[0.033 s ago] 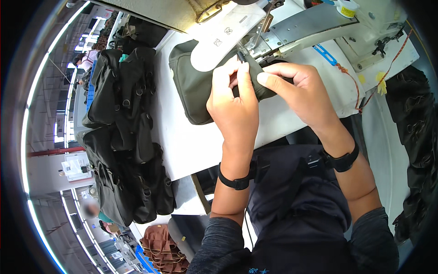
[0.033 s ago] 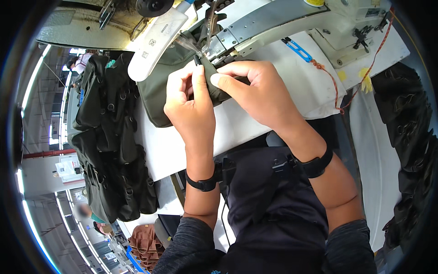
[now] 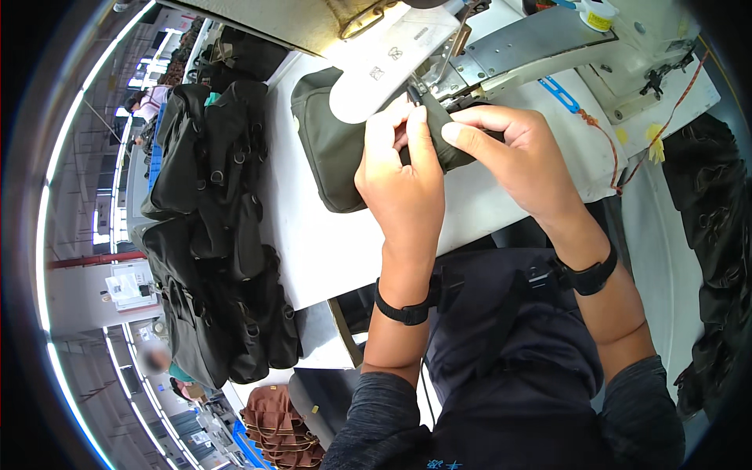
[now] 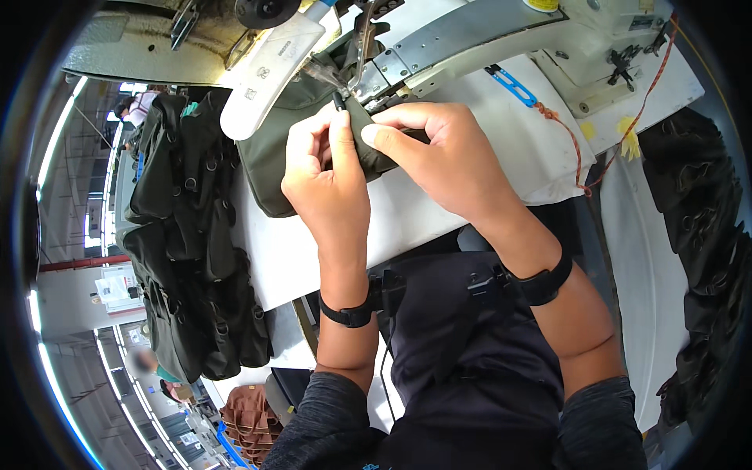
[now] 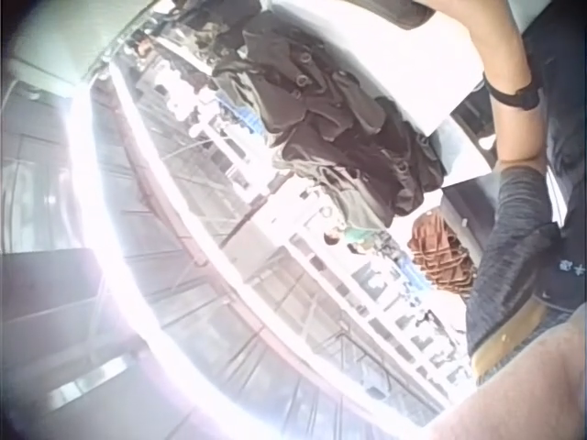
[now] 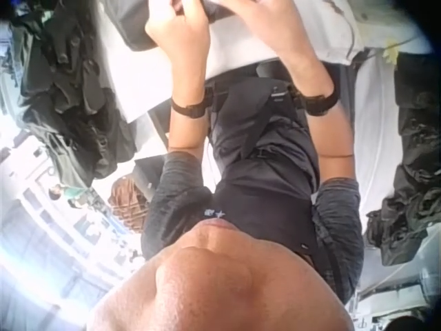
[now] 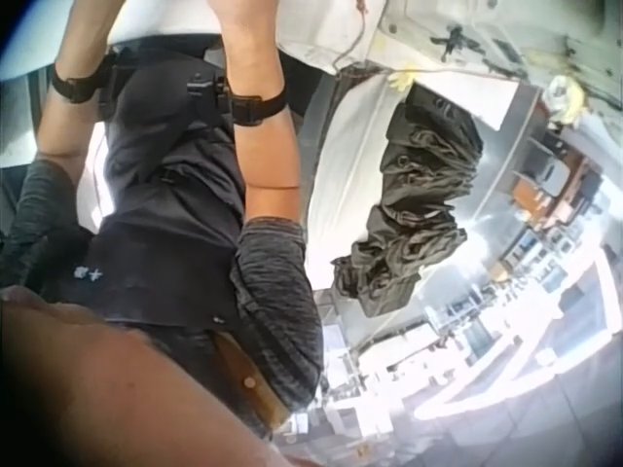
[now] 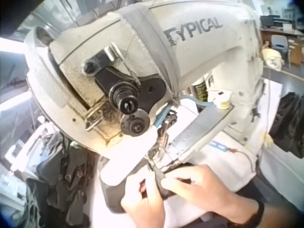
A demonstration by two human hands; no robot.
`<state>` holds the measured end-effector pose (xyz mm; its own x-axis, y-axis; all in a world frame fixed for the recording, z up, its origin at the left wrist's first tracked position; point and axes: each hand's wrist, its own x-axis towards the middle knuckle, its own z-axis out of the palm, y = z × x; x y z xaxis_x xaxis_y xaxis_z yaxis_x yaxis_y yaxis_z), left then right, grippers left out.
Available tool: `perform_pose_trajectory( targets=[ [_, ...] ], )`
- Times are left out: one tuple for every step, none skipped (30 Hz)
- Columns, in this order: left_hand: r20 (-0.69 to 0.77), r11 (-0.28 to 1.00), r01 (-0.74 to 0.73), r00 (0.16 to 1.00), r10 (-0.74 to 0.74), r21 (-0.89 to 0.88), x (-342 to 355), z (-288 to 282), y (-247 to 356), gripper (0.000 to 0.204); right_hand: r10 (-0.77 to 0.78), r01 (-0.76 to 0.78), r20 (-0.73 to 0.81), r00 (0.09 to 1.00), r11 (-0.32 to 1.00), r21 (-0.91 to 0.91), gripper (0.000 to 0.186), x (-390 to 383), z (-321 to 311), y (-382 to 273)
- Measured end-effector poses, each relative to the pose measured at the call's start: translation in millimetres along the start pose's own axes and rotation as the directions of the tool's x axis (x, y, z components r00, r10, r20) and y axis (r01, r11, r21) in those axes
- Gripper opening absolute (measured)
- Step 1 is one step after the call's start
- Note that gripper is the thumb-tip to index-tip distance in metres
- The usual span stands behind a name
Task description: Using an industrial sewing machine to stitch the seams and zipper area of a green canvas bag.
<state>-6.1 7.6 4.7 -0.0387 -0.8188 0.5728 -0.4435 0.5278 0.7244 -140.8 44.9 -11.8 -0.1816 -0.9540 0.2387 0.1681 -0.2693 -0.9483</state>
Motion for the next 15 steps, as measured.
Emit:
perform_pose_trajectory(
  targets=[
    [-0.001, 0.999, -0.018, 1.000, 0.018, 0.029, 1.4, -0.4, -1.3, 0.013, 0.025, -0.025, -0.021, 0.999, 1.000, 0.008, 0.020, 1.7, 0.7, -2.0],
    [-0.003, 0.998, -0.035, 0.999, 0.036, 0.057, 2.6, 0.3, -2.8, 0.013, 0.026, -0.026, -0.020, 0.999, 1.000, 0.005, 0.020, 2.2, 0.0, -2.8],
    [-0.005, 0.998, -0.033, 0.999, 0.033, 0.055, 3.9, 0.8, -4.4, 0.013, 0.064, -0.064, -0.017, 0.998, 0.998, -0.001, 0.019, 2.1, -0.8, -3.3],
    [0.002, 0.998, -0.038, 0.999, 0.038, 0.041, 5.3, 1.0, -6.1, 0.014, 0.103, -0.103, -0.014, 0.995, 0.995, -0.008, 0.019, 2.4, -1.1, -3.1],
    [0.009, 0.999, -0.043, 0.999, 0.043, 0.030, 6.4, 0.2, -7.1, 0.014, 0.105, -0.105, -0.010, 0.994, 0.994, -0.010, 0.019, 2.5, 0.1, -3.0],
    [0.005, 0.999, -0.039, 0.999, 0.038, 0.030, 8.4, 0.1, -8.1, 0.014, 0.099, -0.097, -0.043, 0.994, 0.994, 0.040, 0.019, 2.7, 1.4, -2.8],
    [0.001, 0.998, -0.060, 0.998, 0.060, 0.032, 11.4, 0.7, -9.2, 0.012, 0.094, -0.087, -0.076, 0.993, 0.992, 0.088, 0.020, 2.8, 2.5, -2.7],
    [-0.003, 0.996, -0.082, 0.997, 0.082, 0.033, 14.8, 1.3, -10.5, 0.011, 0.097, -0.091, -0.071, 0.993, 0.992, 0.085, 0.020, 3.8, 3.0, -3.6],
    [0.000, 0.999, -0.041, 0.999, 0.041, -0.002, 18.6, 1.9, -11.7, 0.010, 0.086, -0.075, -0.084, 0.993, 0.989, 0.127, 0.020, 5.6, 2.7, -5.7],
    [-0.004, 0.999, -0.037, 0.999, 0.037, -0.002, 22.0, 1.2, -11.5, 0.010, 0.075, -0.058, -0.097, 0.992, 0.984, 0.168, 0.020, 7.0, 2.9, -8.2],
    [0.022, 1.000, -0.021, 1.000, 0.021, 0.005, 25.6, -0.1, -10.0, 0.010, 0.075, -0.058, -0.115, 0.991, 0.988, 0.146, 0.017, 8.0, 4.1, -11.1],
    [0.048, 1.000, -0.006, 0.999, 0.005, 0.013, 29.3, -1.7, -9.0, 0.011, 0.076, -0.060, -0.109, 0.991, 0.988, 0.143, 0.017, 9.2, 4.1, -11.2],
    [0.079, 0.999, 0.012, 0.997, -0.016, 0.049, 33.4, -3.7, -9.1, 0.012, 0.072, -0.058, -0.120, 0.990, 0.992, 0.111, 0.016, 11.0, 3.0, -10.8],
    [0.074, 0.999, 0.015, 0.997, -0.019, 0.046, 35.2, -2.7, -11.7, 0.012, 0.066, -0.056, -0.132, 0.989, 0.995, 0.077, 0.016, 12.7, 2.1, -10.2],
    [0.083, 0.999, 0.008, 0.996, -0.012, 0.046, 36.6, -1.7, -14.7, 0.013, 0.066, -0.057, -0.128, 0.990, 0.996, 0.072, 0.016, 13.7, 3.2, -10.3]
  ],
)
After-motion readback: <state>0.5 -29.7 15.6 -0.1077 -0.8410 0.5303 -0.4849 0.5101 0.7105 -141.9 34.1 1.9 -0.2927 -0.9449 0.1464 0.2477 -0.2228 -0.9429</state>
